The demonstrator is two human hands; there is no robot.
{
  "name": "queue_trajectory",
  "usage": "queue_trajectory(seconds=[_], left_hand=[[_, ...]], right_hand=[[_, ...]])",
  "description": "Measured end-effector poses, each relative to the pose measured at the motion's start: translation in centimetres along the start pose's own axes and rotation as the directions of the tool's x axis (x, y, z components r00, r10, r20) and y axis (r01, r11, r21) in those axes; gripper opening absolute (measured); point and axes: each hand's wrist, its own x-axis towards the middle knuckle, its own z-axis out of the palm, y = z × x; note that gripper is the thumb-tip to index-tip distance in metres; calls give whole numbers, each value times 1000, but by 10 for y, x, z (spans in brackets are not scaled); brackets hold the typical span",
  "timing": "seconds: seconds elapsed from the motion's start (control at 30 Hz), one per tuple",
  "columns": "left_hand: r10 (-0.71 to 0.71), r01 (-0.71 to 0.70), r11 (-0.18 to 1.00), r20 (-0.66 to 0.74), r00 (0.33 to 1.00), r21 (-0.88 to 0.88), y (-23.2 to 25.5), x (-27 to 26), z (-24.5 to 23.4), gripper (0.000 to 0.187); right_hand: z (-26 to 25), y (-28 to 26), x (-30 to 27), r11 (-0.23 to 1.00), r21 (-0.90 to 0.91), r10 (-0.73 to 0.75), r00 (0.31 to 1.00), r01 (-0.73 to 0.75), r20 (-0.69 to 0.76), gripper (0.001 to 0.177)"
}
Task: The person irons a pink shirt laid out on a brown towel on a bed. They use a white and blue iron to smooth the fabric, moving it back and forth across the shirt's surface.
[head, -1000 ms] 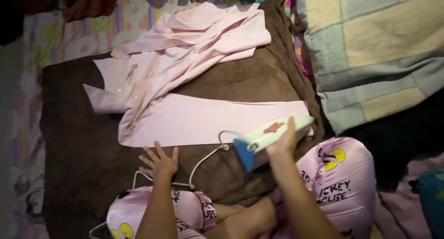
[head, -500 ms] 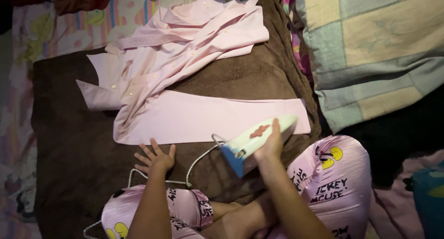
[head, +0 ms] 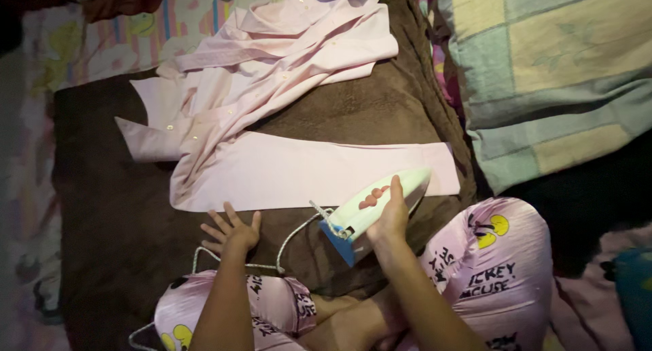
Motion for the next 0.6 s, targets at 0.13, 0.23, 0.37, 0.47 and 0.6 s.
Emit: queue_trajectory(seconds=[0.13,0.23,0.37,0.47,0.6], left_hand=[[30,-30,999,-2,1000,-23,-6,-8,-2,104],[27,-27,999,1,1000,-26,-3,-7,-5,104],[2,-2,1000,11,1000,-10,-1,-5,-3,104],[-5,5,1000,-10,1000,11,0,-2,1,103],[9,-9,1000,-3,1000,-9,-5,1,3,103]], right_hand=[[-4,-22,29,992,-25,-123,992,123,24,40],[-10,-61,60,986,110,-130,989,123,63,43],[-6,-57,70,984,106,-146,989,142,31,43],[2,-23,54,994,43,-97,995,96,34,41],[4,-10,51,999,51,-19,999,17,45,38]])
